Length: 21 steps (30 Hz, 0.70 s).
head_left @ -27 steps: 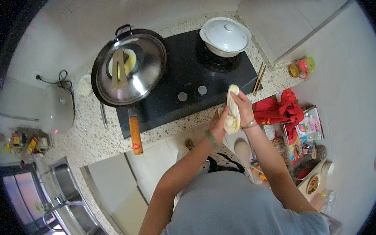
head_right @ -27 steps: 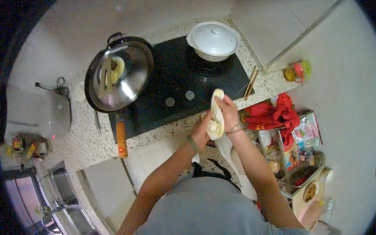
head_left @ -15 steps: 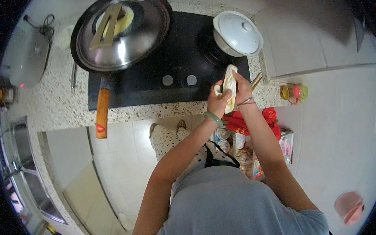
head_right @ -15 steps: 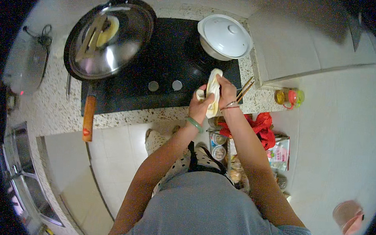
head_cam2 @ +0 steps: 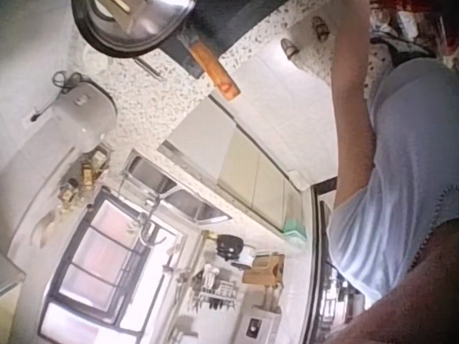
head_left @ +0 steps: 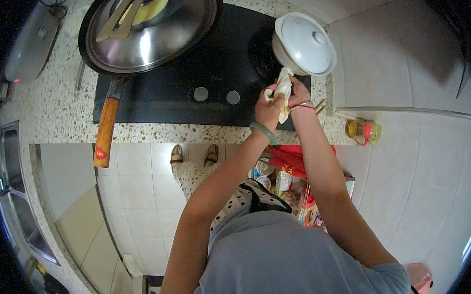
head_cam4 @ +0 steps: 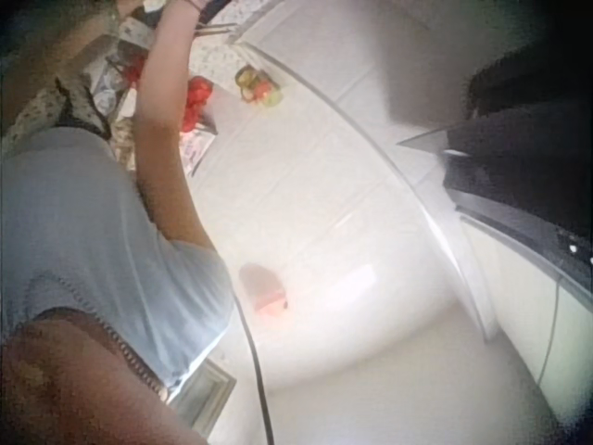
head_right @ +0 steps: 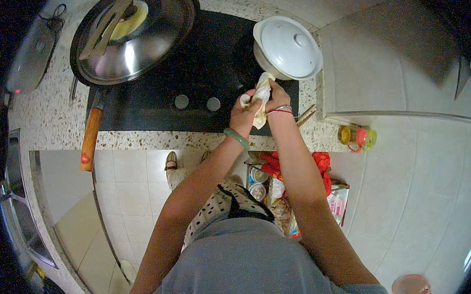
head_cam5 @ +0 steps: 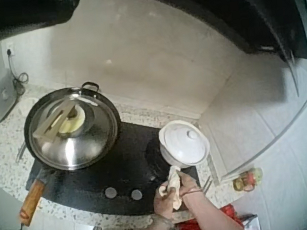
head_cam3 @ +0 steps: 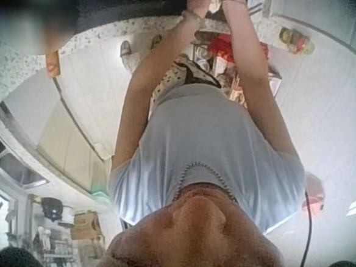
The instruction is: The person cleans a kitchen countertop and stovetop with a cloth, then washes the cloth at the sink. They lift a wok lid to check a steaming pot inside, use chopsticks to stir the contents, and replace the lid. Finally, they lift the steaming pot from the wok and place it on the counter.
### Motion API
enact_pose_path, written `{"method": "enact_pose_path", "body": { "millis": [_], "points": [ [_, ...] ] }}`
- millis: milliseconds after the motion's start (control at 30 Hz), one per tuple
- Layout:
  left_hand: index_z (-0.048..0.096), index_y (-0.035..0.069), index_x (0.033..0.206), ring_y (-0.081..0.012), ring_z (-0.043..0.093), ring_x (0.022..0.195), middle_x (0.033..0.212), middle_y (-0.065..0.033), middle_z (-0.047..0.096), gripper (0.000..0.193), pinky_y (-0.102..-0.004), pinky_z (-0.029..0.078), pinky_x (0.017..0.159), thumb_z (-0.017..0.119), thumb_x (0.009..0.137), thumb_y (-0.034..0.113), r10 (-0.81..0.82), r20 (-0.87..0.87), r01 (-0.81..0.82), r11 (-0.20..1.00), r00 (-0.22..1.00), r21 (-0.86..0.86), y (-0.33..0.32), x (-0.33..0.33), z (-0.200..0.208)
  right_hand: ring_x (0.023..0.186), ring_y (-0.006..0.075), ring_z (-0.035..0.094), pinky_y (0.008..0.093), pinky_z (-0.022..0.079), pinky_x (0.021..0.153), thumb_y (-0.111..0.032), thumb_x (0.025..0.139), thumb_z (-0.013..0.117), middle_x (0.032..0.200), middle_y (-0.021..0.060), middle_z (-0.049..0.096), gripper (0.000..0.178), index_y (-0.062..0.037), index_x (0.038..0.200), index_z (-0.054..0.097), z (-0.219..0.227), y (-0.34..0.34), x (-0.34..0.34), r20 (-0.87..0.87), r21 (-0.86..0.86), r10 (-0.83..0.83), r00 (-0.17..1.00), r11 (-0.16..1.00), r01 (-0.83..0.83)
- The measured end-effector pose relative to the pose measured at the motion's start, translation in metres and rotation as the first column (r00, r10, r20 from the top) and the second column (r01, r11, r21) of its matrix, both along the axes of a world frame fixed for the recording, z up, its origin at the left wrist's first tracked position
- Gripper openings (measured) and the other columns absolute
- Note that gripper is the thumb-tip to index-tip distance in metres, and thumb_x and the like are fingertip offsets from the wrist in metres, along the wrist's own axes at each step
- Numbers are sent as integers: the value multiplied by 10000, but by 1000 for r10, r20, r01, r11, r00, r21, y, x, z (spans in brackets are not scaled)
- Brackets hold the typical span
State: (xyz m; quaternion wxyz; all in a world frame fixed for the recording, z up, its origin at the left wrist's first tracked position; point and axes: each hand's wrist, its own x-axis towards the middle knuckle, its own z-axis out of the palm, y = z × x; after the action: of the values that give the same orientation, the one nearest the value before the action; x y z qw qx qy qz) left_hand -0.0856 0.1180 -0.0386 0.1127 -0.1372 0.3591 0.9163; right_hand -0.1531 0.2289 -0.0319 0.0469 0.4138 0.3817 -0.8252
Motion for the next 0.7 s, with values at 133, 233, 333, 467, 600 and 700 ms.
{"method": "enact_pose_path", "body": {
  "millis": [133, 233, 333, 467, 600, 700],
  "points": [
    [531, 54, 1188, -143, 585, 896, 1045, -48, 598, 375, -266, 479, 756, 639, 831, 91, -41, 46, 42, 999, 998, -29, 3, -9, -4, 810, 284, 569, 429, 484, 727, -203, 933, 480, 928, 126, 594, 209, -22, 996, 561, -10, 14, -9, -58, -81, 10, 998, 997, -15],
    [522, 53, 1197, -149, 582, 915, 1059, -53, 594, 388, -271, 478, 767, 638, 828, 90, -45, 49, 44, 999, 998, 16, 2, -9, 6, 838, 279, 566, 425, 479, 757, -201, 930, 487, 954, 120, 593, 212, -20, 1009, 564, -8, 15, -9, -77, -97, -66, 995, 994, 58],
    [514, 50, 1203, -153, 579, 931, 1072, -55, 591, 402, -276, 476, 776, 639, 824, 92, -73, 44, 74, 997, 996, -1, 4, -9, 4, 883, 274, 564, 414, 472, 793, -207, 931, 488, 989, 112, 592, 239, -26, 1074, 554, -3, 12, -1, -156, -28, -86, 984, 996, 83],
    [539, 39, 1172, -157, 581, 917, 1070, -61, 593, 363, -275, 476, 764, 632, 827, 106, -131, 62, 128, 991, 989, 49, 5, 1, 8, 888, 271, 563, 422, 476, 787, -197, 927, 487, 987, 106, 586, 232, -30, 1070, 561, 1, 17, 20, -223, 0, -88, 971, 996, 90],
    [532, 45, 1187, -152, 592, 869, 1036, -58, 609, 376, -282, 485, 723, 632, 835, 128, -85, 50, 84, 996, 995, 15, 11, 16, -2, 810, 263, 583, 382, 507, 715, -194, 926, 503, 906, 113, 602, 208, -28, 1036, 564, -6, 16, 22, -55, 27, -54, 997, 998, 55],
    [505, 53, 1220, -152, 591, 871, 1050, -59, 600, 409, -279, 486, 715, 627, 837, 129, -118, 59, 119, 993, 991, -11, 7, 14, -3, 795, 272, 587, 402, 510, 701, -185, 924, 501, 905, 121, 606, 200, -19, 1015, 567, -5, 16, 17, -72, 24, 3, 997, 1000, -2]
  ]
}}
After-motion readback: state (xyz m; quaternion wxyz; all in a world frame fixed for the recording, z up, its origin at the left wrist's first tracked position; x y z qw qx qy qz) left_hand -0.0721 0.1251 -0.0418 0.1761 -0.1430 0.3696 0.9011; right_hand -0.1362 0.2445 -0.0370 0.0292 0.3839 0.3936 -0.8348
